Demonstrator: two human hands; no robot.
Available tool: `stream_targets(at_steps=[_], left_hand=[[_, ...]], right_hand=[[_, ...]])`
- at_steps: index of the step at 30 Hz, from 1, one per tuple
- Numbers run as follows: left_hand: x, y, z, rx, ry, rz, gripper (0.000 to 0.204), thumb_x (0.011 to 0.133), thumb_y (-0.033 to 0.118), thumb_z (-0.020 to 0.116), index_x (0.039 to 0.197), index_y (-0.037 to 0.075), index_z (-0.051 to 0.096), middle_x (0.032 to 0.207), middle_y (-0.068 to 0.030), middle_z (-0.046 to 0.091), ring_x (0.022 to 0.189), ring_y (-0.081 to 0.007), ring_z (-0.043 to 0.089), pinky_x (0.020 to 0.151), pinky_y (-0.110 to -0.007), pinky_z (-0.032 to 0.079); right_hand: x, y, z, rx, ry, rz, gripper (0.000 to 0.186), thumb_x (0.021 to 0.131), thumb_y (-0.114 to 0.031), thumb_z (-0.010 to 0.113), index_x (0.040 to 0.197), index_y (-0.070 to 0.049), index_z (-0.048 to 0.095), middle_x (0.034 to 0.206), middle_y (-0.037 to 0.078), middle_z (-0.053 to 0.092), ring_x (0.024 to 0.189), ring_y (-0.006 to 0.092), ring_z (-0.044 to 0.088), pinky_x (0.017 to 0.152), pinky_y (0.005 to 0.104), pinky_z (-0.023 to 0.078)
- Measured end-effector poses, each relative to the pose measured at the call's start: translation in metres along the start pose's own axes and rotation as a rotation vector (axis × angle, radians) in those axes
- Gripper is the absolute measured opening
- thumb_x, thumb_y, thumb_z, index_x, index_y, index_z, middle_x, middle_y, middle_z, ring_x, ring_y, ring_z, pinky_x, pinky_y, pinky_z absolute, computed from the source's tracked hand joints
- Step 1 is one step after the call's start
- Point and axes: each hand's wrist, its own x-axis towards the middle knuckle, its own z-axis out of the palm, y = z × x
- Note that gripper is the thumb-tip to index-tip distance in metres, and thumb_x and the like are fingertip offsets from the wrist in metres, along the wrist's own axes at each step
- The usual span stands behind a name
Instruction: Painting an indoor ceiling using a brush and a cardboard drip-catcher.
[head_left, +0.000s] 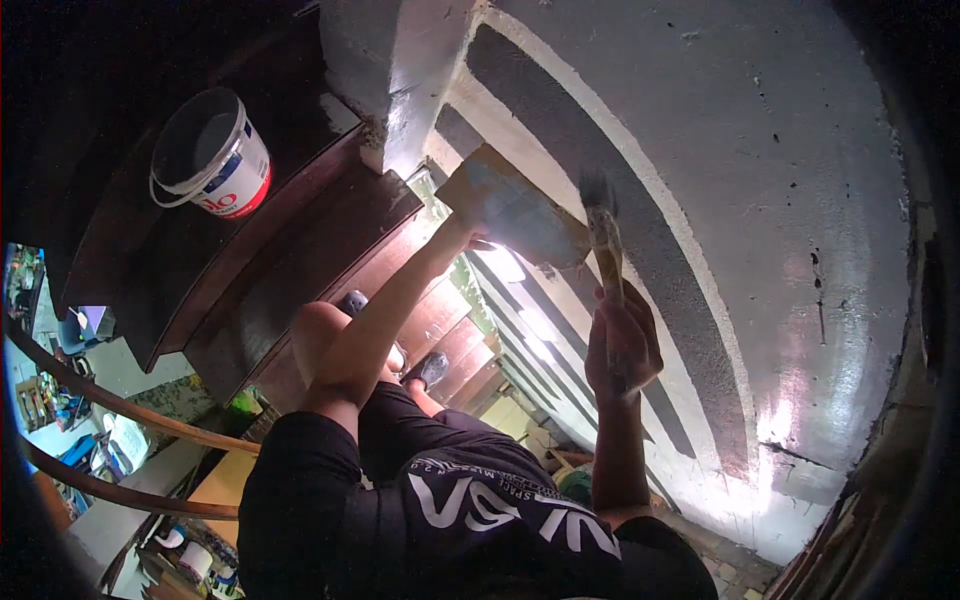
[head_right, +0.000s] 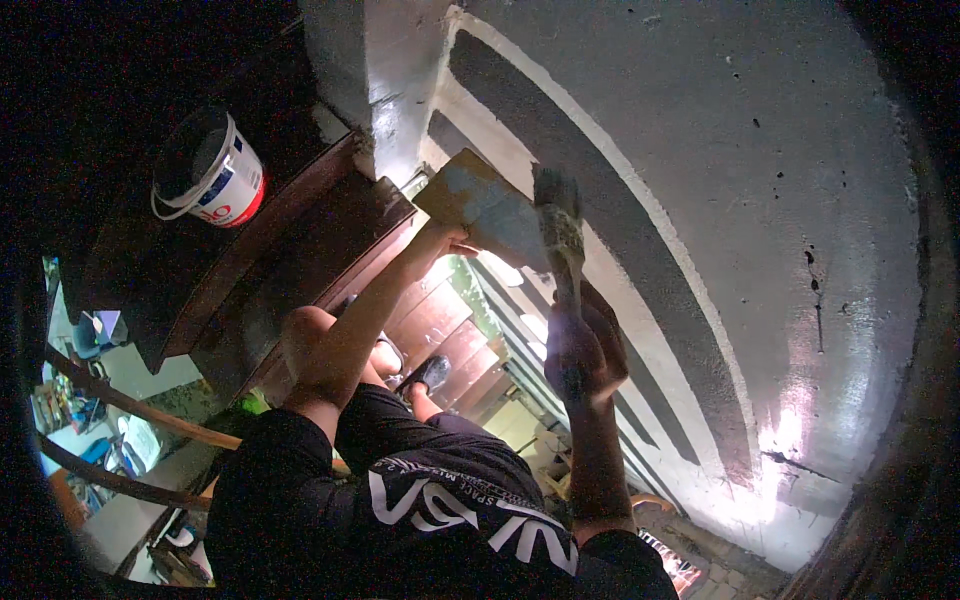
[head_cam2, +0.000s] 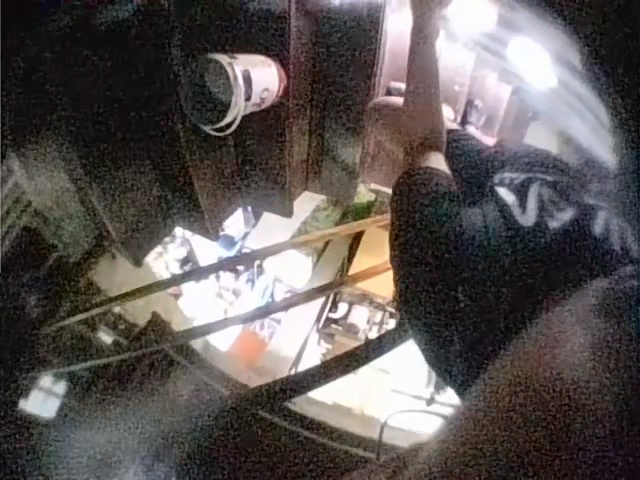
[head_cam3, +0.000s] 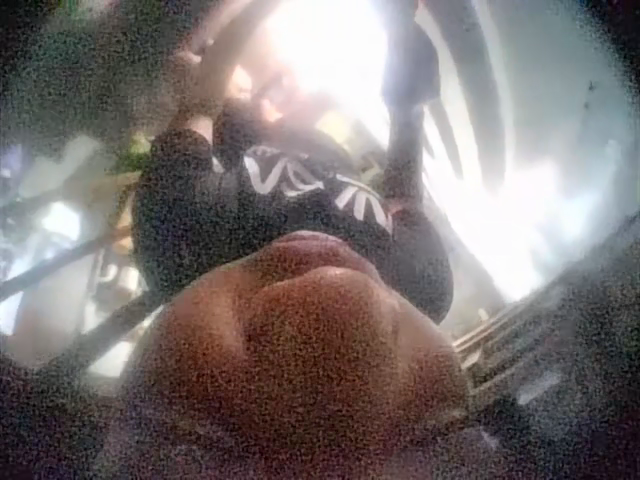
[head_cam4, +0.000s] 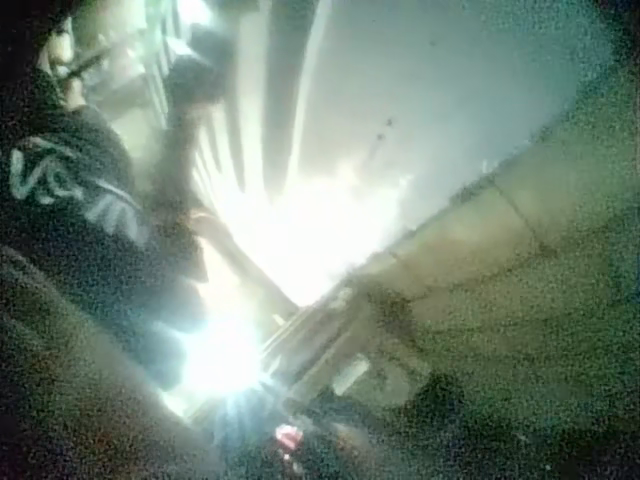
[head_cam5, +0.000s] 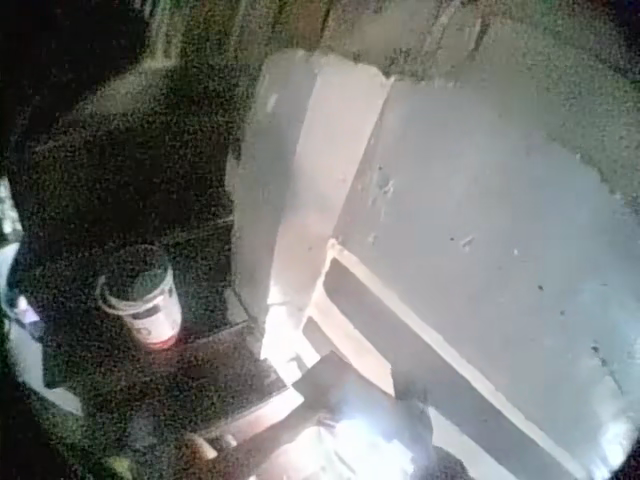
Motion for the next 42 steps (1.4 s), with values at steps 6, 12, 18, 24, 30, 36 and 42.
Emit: stream_targets(at_steps=[6,12,18,24,30,36,42], left_hand=[[0.001,0.005,0.004,-0.002,-0.010,0.008,0.006,0.087,0.011,0.058,0.089,0.005,0.060,0.080,-0.0060,0.059,0.078,-0.0218,0.065,0.084,-0.045,0.059],[0.007,-0.001,0.000,-0.001,0.010,0.030,0.006,0.088,0.011,0.058,0.087,0.005,0.060,0.082,-0.0055,0.059,0.078,-0.0199,0.064,0.083,-0.045,0.059],[0.011,-0.004,-0.010,0.049,-0.046,0.010,0.078,0.082,0.009,0.054,0.153,0.009,0.023,0.111,-0.0083,0.057,0.098,-0.0221,0.065,0.091,-0.040,0.055],[0.016,-0.004,-0.012,0.057,-0.062,0.026,0.081,0.081,0.007,0.052,0.154,0.011,0.019,0.114,-0.0075,0.055,0.099,-0.0221,0.063,0.092,-0.040,0.054],[0.015,0.002,-0.008,0.020,-0.016,0.042,0.053,0.085,0.012,0.055,0.136,0.009,0.040,0.102,-0.0063,0.059,0.092,-0.0202,0.064,0.086,-0.043,0.057],[0.019,0.005,-0.009,-0.002,-0.016,0.012,0.051,0.087,0.013,0.059,0.136,0.007,0.047,0.109,-0.0067,0.064,0.099,-0.0205,0.064,0.085,-0.044,0.058],[0.021,0.004,-0.004,0.008,0.060,0.074,0.035,0.085,0.013,0.060,0.120,0.006,0.057,0.101,-0.0057,0.064,0.092,-0.0199,0.065,0.084,-0.044,0.058]], right_hand=[[0.011,-0.008,-0.002,-0.114,-0.110,-0.022,0.024,0.084,0.003,0.068,0.106,-0.007,0.065,0.099,0.015,0.071,0.098,0.0323,0.068,0.081,0.0398,0.057],[0.014,-0.009,0.002,-0.110,-0.160,-0.046,0.020,0.081,0.004,0.066,0.100,-0.003,0.065,0.091,0.012,0.071,0.093,0.0311,0.069,0.082,0.0402,0.057],[0.012,-0.004,0.006,-0.124,-0.134,-0.032,0.024,0.079,0.000,0.072,0.101,-0.007,0.066,0.091,0.011,0.071,0.096,0.0312,0.068,0.082,0.0406,0.056],[0.014,0.000,0.006,-0.170,-0.157,-0.026,0.026,0.078,-0.002,0.074,0.102,-0.009,0.066,0.090,0.008,0.071,0.097,0.0308,0.067,0.079,0.0384,0.055],[0.015,0.006,0.007,-0.165,-0.193,-0.032,0.024,0.080,0.000,0.072,0.102,-0.006,0.066,0.091,0.012,0.071,0.098,0.0315,0.067,0.082,0.0389,0.055],[0.019,0.007,0.010,-0.198,-0.190,-0.047,0.024,0.081,0.001,0.072,0.104,-0.006,0.067,0.092,0.011,0.071,0.103,0.0302,0.065,0.080,0.0356,0.053],[0.023,0.012,0.014,-0.153,-0.167,-0.067,0.030,0.081,0.003,0.071,0.108,-0.008,0.065,0.093,0.011,0.072,0.102,0.0296,0.066,0.082,0.0366,0.052]])
